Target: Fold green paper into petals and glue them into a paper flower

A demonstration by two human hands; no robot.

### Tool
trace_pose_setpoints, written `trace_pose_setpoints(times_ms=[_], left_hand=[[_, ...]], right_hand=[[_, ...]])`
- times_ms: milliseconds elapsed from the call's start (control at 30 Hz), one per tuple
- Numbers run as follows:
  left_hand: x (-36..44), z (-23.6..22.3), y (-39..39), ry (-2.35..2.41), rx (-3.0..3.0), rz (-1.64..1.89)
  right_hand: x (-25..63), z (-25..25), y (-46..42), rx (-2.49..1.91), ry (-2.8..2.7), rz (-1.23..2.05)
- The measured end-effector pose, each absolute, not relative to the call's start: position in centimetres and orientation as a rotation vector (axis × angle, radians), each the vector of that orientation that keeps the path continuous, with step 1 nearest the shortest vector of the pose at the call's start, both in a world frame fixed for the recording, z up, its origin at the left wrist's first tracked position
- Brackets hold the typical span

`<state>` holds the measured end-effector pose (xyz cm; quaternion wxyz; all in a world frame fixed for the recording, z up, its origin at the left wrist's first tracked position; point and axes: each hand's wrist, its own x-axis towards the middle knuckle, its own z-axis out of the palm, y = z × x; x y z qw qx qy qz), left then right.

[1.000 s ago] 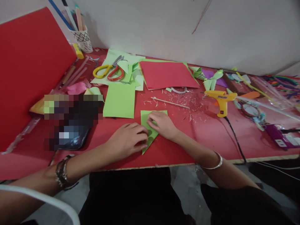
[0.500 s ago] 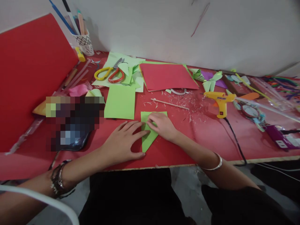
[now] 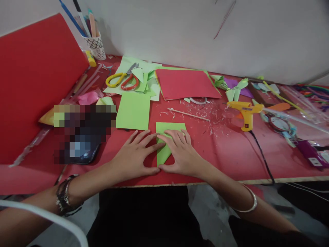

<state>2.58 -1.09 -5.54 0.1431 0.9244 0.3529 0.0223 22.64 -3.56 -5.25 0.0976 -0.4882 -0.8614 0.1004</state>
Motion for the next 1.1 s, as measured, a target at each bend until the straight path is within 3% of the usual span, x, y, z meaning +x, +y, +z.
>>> trace_pose_setpoints(times_ms=[333, 800, 1000, 1100], left_hand=[[2.8, -5.2, -1.1, 1.015, 2.644, 0.037], [2.6, -5.2, -1.1, 0.998, 2.642, 0.068], [2.8, -4.9, -1.2, 0.996, 2.658, 0.076], [3.1, -4.6, -1.1, 0.961, 2.683, 0.122]], right_hand=[[25.1, -5.8, -2.3, -1.684, -2.42, 0.29], [30.7, -5.9, 1.0, -1.822, -2.234, -0.098], [28.5, -4.7, -1.0, -1.531, -2.36, 0.399], [27.7, -4.5, -1.5, -1.543, -2.383, 0.485]])
